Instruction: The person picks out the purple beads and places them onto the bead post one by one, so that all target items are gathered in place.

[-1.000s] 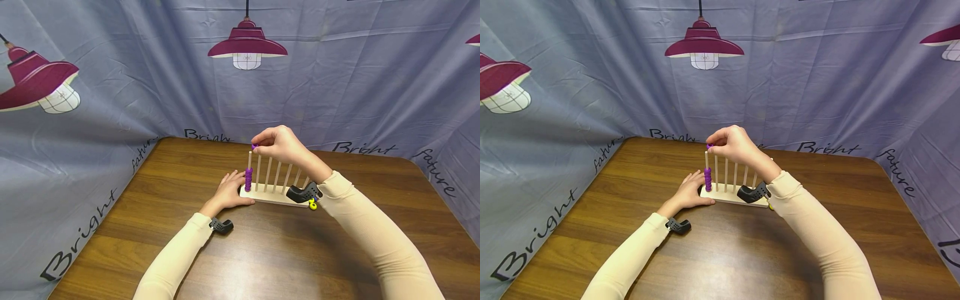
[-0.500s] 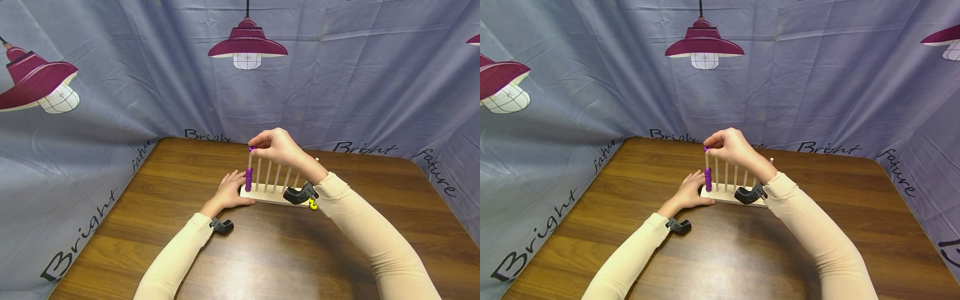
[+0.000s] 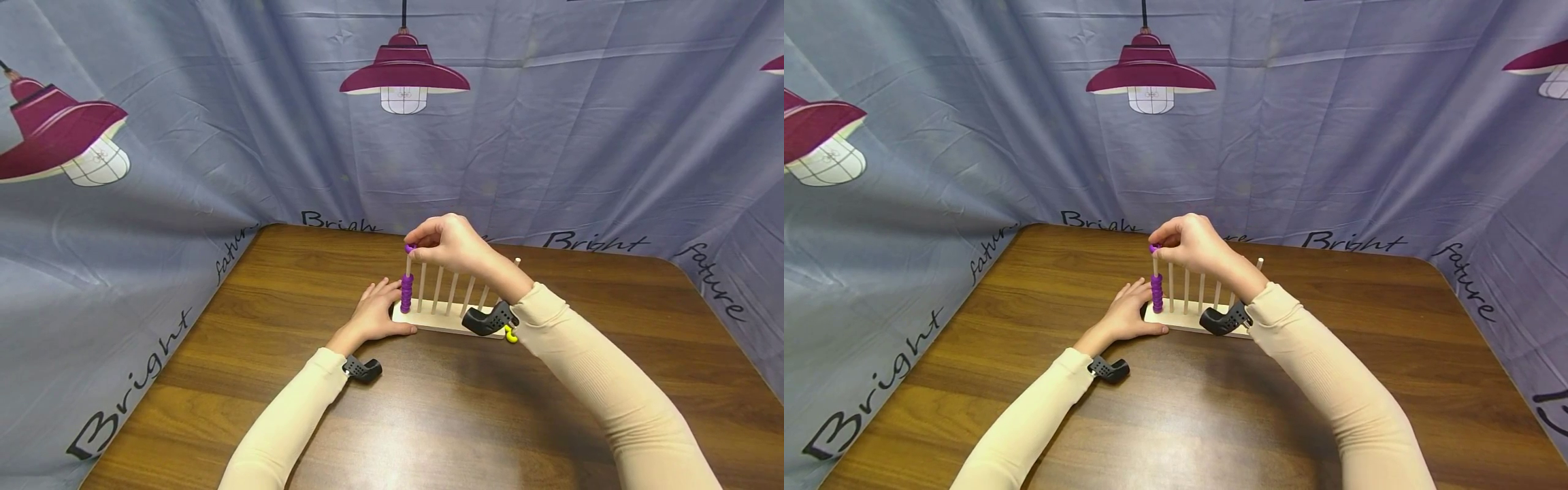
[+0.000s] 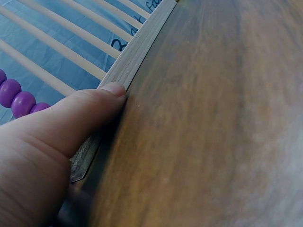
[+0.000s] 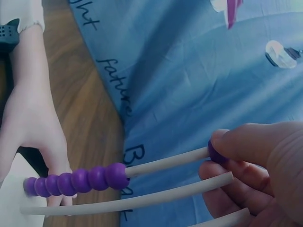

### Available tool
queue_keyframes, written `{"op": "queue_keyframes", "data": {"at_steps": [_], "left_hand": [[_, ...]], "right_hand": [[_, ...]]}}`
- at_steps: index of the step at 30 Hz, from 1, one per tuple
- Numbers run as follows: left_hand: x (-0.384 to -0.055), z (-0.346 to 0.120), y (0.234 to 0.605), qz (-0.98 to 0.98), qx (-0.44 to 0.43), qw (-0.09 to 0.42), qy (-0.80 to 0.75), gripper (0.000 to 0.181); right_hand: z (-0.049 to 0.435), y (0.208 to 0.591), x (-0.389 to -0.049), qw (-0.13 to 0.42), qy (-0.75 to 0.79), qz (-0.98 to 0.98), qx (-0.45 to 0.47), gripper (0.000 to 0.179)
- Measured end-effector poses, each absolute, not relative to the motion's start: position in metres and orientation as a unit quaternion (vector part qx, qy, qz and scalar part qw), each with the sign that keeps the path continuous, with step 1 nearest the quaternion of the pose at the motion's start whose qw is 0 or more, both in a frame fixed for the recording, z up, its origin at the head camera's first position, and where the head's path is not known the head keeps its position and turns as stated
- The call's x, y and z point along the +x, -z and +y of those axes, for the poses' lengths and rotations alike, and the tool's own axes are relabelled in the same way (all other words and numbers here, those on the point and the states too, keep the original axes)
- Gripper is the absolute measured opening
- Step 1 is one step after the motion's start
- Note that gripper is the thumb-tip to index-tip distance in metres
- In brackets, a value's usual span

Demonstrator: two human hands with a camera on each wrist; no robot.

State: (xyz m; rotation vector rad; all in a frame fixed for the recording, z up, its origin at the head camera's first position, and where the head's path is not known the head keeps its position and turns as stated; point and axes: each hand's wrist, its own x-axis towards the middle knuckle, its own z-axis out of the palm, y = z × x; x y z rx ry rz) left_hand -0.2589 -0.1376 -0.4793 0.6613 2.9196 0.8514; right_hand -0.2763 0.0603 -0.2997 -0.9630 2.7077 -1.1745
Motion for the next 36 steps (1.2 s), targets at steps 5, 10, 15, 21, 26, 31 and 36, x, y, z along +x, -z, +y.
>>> {"op": "queue_keyframes", "data": {"at_steps": [5,10,15,21,26,31,36], "left_hand": [[-0.26,-0.138,0.481,0.938,0.212,0.015,-0.274,0.08],[-0.26,-0.138,0.481,0.937,0.215,0.01,-0.274,0.078],[-0.259,-0.138,0.482,0.936,0.215,0.008,-0.277,0.077],[-0.259,-0.138,0.482,0.935,0.216,0.006,-0.281,0.075],[-0.26,-0.137,0.48,0.936,0.216,0.006,-0.279,0.076],[-0.26,-0.138,0.478,0.935,0.219,0.001,-0.278,0.078],[-0.258,-0.143,0.472,0.933,0.229,0.023,-0.278,0.085]], "right_hand": [[0.06,0.302,-0.277,0.014,0.369,0.873,-0.318,0.022],[0.058,0.303,-0.276,0.004,0.356,0.875,-0.328,0.021],[0.058,0.304,-0.276,-0.005,0.344,0.876,-0.338,0.021],[0.059,0.305,-0.277,-0.015,0.338,0.878,-0.34,0.021],[0.062,0.301,-0.276,-0.025,0.339,0.879,-0.335,0.021],[0.07,0.297,-0.273,-0.035,0.344,0.881,-0.323,0.02],[0.092,0.293,-0.27,-0.054,0.341,0.887,-0.308,0.019]]}}
